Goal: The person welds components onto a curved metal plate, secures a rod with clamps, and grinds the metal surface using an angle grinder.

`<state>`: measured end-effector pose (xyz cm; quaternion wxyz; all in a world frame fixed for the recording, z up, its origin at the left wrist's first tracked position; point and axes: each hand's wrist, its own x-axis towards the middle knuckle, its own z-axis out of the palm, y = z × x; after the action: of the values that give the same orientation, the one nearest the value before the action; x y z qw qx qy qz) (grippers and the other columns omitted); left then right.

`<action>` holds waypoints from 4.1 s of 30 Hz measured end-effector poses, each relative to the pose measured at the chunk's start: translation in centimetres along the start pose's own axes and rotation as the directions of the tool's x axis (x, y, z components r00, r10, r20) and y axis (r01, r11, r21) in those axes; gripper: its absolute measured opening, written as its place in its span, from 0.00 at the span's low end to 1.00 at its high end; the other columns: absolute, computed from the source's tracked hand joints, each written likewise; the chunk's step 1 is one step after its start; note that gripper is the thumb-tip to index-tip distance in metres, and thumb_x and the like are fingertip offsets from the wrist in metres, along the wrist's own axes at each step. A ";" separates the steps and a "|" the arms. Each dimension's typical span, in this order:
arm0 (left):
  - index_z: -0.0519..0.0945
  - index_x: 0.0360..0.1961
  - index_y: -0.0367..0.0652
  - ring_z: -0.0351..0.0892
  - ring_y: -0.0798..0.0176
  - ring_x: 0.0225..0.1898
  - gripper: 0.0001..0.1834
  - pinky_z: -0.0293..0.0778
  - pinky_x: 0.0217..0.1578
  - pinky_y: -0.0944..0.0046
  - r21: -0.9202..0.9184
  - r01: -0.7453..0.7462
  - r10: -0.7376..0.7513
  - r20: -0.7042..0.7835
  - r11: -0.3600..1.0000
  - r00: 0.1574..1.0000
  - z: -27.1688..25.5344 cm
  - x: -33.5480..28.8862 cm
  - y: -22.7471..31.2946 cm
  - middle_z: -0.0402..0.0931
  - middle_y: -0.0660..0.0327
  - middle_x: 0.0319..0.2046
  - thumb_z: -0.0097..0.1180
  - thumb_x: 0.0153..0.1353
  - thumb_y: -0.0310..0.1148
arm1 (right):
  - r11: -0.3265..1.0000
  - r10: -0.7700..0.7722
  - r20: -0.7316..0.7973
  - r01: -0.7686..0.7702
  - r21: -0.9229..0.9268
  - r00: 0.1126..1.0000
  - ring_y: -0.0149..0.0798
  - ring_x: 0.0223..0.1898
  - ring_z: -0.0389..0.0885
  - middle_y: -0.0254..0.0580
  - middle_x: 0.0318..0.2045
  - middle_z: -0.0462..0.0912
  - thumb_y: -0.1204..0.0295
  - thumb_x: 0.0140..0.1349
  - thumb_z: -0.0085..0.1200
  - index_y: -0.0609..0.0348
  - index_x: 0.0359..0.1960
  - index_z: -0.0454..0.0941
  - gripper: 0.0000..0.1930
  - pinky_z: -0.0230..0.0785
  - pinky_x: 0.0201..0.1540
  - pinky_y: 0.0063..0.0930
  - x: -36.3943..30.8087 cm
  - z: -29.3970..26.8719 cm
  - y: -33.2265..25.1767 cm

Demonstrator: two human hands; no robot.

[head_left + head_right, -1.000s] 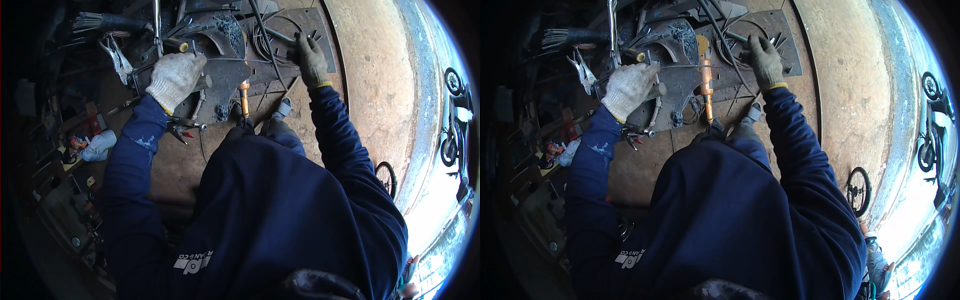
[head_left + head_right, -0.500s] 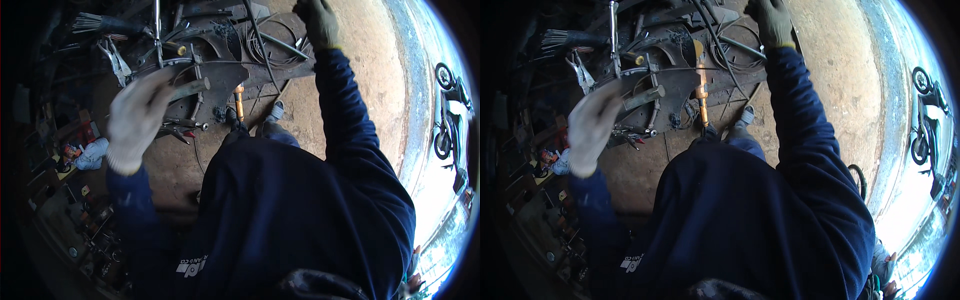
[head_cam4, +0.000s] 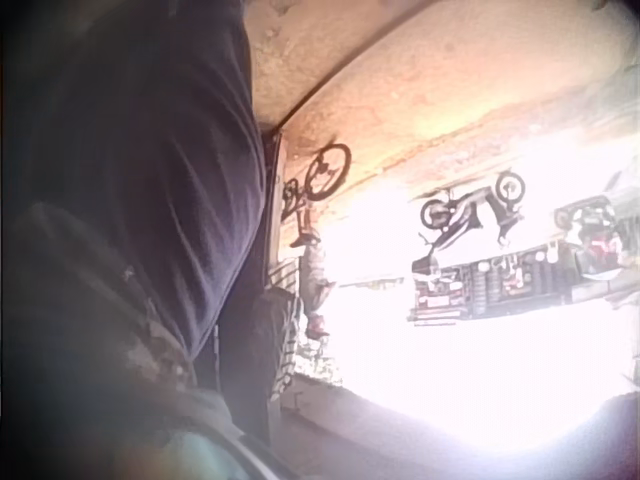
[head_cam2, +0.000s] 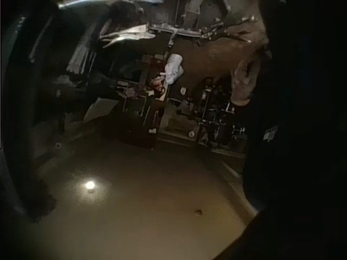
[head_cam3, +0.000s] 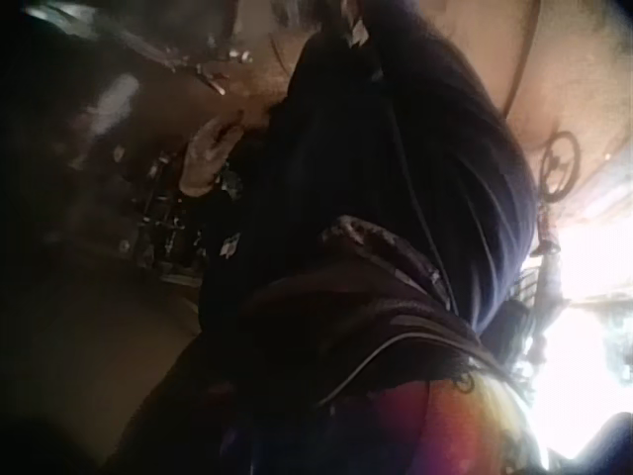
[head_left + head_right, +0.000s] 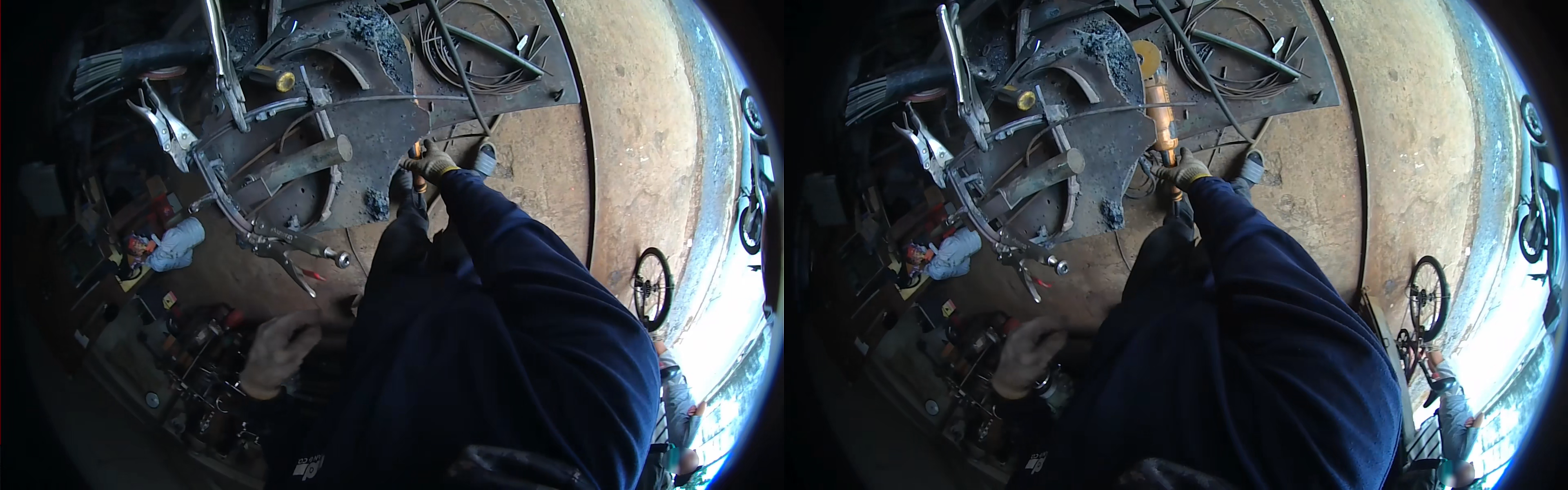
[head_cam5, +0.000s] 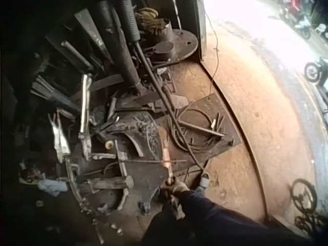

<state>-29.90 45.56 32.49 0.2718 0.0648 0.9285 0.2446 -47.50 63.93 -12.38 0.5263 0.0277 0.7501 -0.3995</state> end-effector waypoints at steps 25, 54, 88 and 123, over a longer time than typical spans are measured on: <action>0.80 0.54 0.35 0.84 0.50 0.49 0.24 0.77 0.50 0.54 -0.473 -0.237 0.428 0.350 0.848 0.833 13.0 13.8 -2.8 0.84 0.45 0.44 0.59 0.62 0.41 | 0.911 0.363 -0.708 -0.071 0.407 0.605 0.47 0.29 0.88 0.54 0.29 0.85 0.65 0.51 0.64 0.62 0.47 0.77 0.22 0.79 0.33 0.41 -34.5 5.7 7.2; 0.78 0.48 0.40 0.80 0.67 0.35 0.28 0.79 0.38 0.63 -0.982 -0.134 0.394 -0.073 0.131 0.916 11.7 21.0 16.3 0.80 0.62 0.36 0.73 0.56 0.48 | 0.394 -0.170 -0.508 0.531 0.750 0.844 0.38 0.31 0.82 0.42 0.37 0.80 0.68 0.60 0.61 0.64 0.51 0.73 0.20 0.78 0.34 0.34 -41.7 -2.3 1.7; 0.84 0.39 0.44 0.85 0.63 0.34 0.13 0.83 0.34 0.64 0.487 -0.558 0.729 -0.300 0.672 0.615 -10.5 13.5 2.8 0.83 0.59 0.34 0.58 0.67 0.43 | 0.420 -0.233 -0.918 0.884 0.204 0.322 0.43 0.35 0.86 0.47 0.37 0.84 0.75 0.58 0.63 0.66 0.50 0.74 0.19 0.82 0.40 0.37 -41.0 -9.9 -6.7; 0.81 0.41 0.47 0.84 0.47 0.39 0.07 0.80 0.38 0.51 0.481 -0.326 0.337 0.066 0.814 0.939 -6.4 27.4 -3.9 0.81 0.54 0.35 0.56 0.64 0.34 | 0.737 -0.125 -0.702 0.540 0.408 0.701 0.40 0.40 0.86 0.44 0.40 0.85 0.76 0.53 0.69 0.64 0.52 0.74 0.25 0.81 0.46 0.37 -28.9 -11.5 0.0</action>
<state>-56.35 46.38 22.28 0.1899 0.2887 0.9372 0.0483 -43.48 82.12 12.55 0.1202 0.1774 0.7108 -0.6699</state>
